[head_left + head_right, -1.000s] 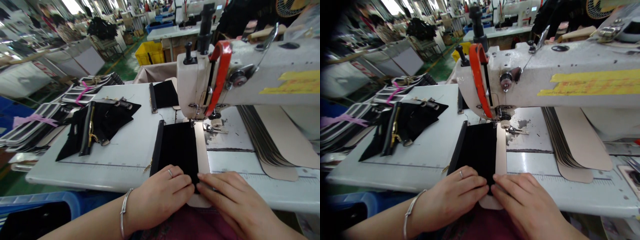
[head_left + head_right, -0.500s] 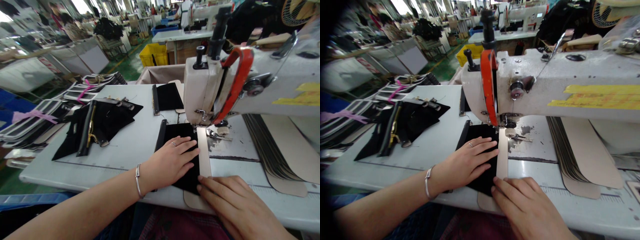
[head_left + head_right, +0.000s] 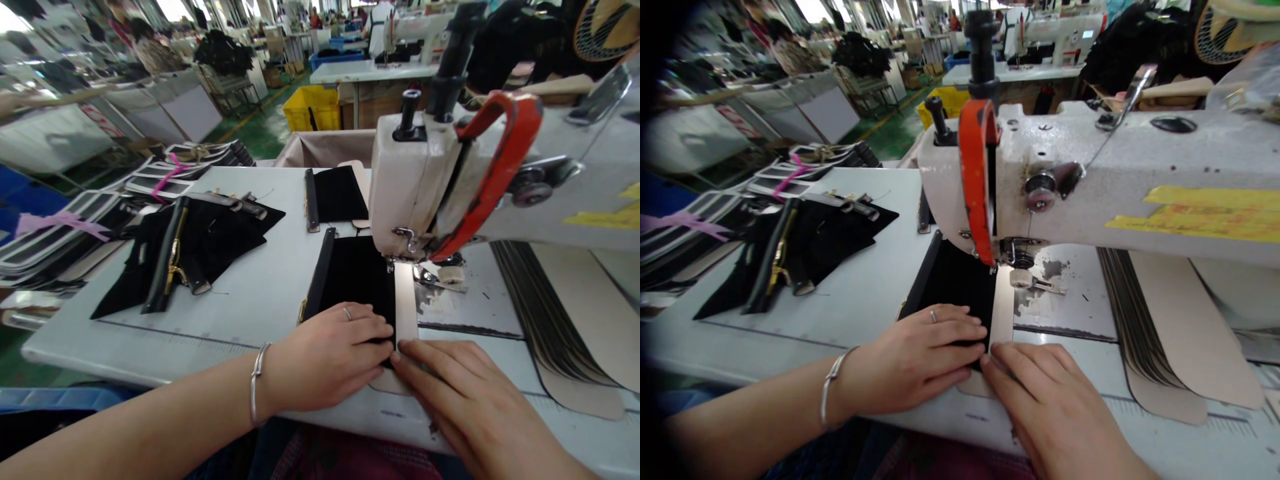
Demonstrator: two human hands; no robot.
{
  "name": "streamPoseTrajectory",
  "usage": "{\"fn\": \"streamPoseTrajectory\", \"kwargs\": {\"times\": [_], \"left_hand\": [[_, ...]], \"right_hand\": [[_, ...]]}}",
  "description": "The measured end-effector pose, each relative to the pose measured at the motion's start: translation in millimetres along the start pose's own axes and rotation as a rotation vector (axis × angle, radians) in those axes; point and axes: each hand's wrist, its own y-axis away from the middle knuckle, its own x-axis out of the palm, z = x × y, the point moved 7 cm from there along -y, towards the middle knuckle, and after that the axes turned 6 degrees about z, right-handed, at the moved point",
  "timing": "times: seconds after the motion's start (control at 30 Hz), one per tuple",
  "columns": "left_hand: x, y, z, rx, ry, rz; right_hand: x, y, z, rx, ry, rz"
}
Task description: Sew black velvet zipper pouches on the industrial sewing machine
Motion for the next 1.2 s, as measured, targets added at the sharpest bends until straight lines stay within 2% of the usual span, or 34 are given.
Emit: {"fn": "streamPoseTrajectory", "kwargs": {"times": [0.07,0.2,0.33,0.5,0.7,0.8,1.0,1.2], "left_hand": [[2.3,3,-2,0.014,-0.024,-0.001],[8.1,-1,6,-0.010,-0.057,0.005],[6.0,-3,13,-0.017,-0.070,-0.042],[5.7,1,12,0.020,-0.012,0.003],[-1.0,-1,18,0.008,0.045,-0.033],[-2.7,-6,22,0.018,0.011,-0.044],[0.5,-16,27,0.026,-0.094,0.003],[3.1,-23,43,-0.056,-0.154,0.012]], "right_hand": [[1,0,-2,-0.002,-0.006,0.004],[2,0,-3,-0.010,0.004,0.016],[3,-1,-3,-0.013,0.020,0.024],[8,-2,-8,0.001,0.041,0.061],[9,-5,-18,0.046,0.041,0.044],[9,-8,-22,0.074,0.038,0.051],[3,-18,-29,0.092,0.042,0.035],[3,-29,-40,0.102,0.068,0.043]]}}
